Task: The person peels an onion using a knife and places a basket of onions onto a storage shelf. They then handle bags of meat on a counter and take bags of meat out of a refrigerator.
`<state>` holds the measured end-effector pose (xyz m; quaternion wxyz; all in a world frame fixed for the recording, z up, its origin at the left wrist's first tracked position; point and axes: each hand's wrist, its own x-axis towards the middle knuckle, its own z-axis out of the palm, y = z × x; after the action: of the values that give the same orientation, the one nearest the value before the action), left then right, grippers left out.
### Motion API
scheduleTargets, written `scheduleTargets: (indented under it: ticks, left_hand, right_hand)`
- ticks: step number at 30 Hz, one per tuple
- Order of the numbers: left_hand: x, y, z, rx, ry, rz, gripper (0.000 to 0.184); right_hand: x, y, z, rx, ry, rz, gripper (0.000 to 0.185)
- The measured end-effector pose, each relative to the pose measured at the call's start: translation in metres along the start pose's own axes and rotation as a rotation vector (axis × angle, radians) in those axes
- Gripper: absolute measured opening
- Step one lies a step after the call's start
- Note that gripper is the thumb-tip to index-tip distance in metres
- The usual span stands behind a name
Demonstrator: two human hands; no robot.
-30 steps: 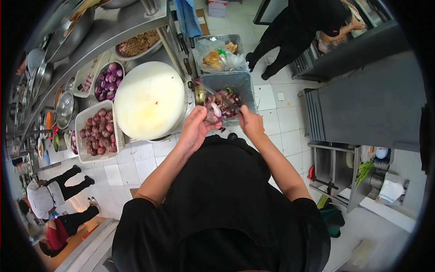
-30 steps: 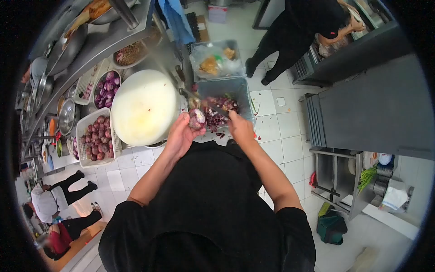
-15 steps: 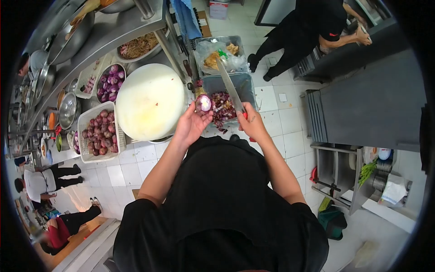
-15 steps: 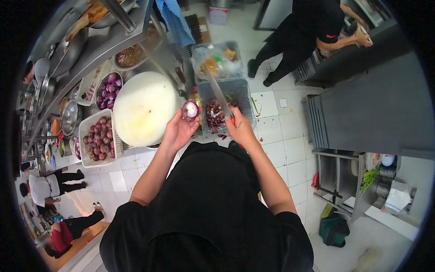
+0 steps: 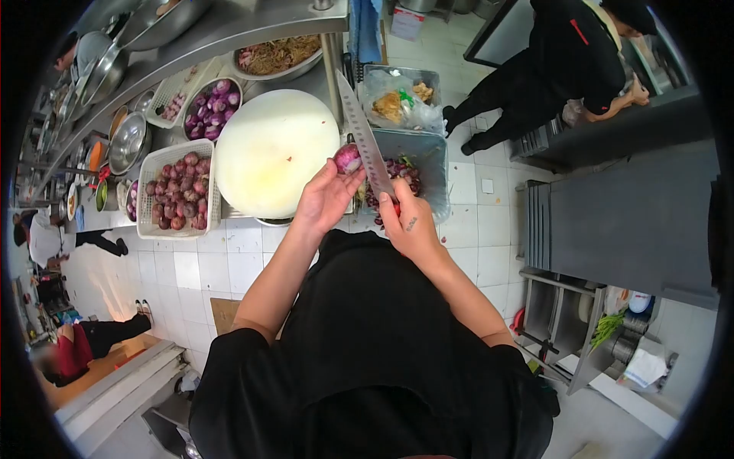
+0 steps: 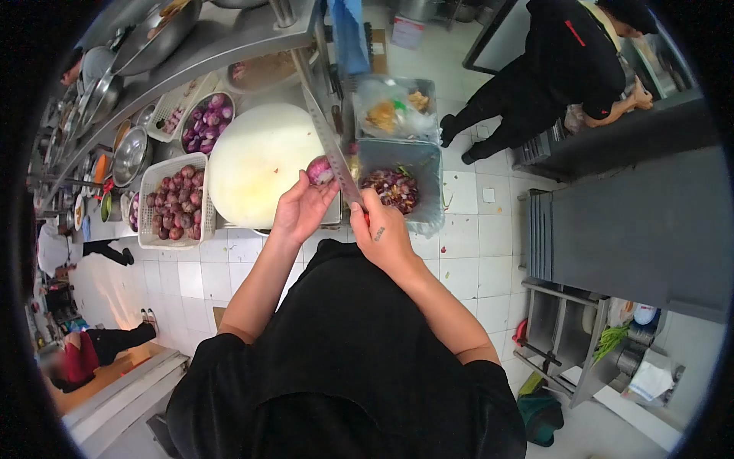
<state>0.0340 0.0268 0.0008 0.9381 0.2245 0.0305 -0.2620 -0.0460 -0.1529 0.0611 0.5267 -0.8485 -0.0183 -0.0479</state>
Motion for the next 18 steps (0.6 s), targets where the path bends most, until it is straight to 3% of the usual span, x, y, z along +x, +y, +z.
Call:
scheduleTargets:
  ticks: [11, 14, 16, 18]
  left_hand:
    - [-0.022, 0.009, 0.006, 0.179, -0.162, -0.035, 0.070]
    - [-0.024, 0.024, 0.003, 0.323, -0.196, 0.002, 0.070]
    - [-0.021, 0.040, -0.002, 0.627, -0.286, 0.074, 0.064]
    - [-0.021, 0.051, -0.008, 0.690, -0.306, 0.015, 0.063]
  right_hand:
    - [0.009, -0.015, 0.006, 0.106, -0.025, -0.001, 0.013]
    - [0.008, -0.021, -0.003, 0.046, -0.096, -0.001, 0.013]
    - [0.007, -0.029, -0.009, -0.006, -0.111, -0.031, 0.013]
    - [0.008, -0.035, -0.013, -0.058, -0.127, -0.063, 0.014]
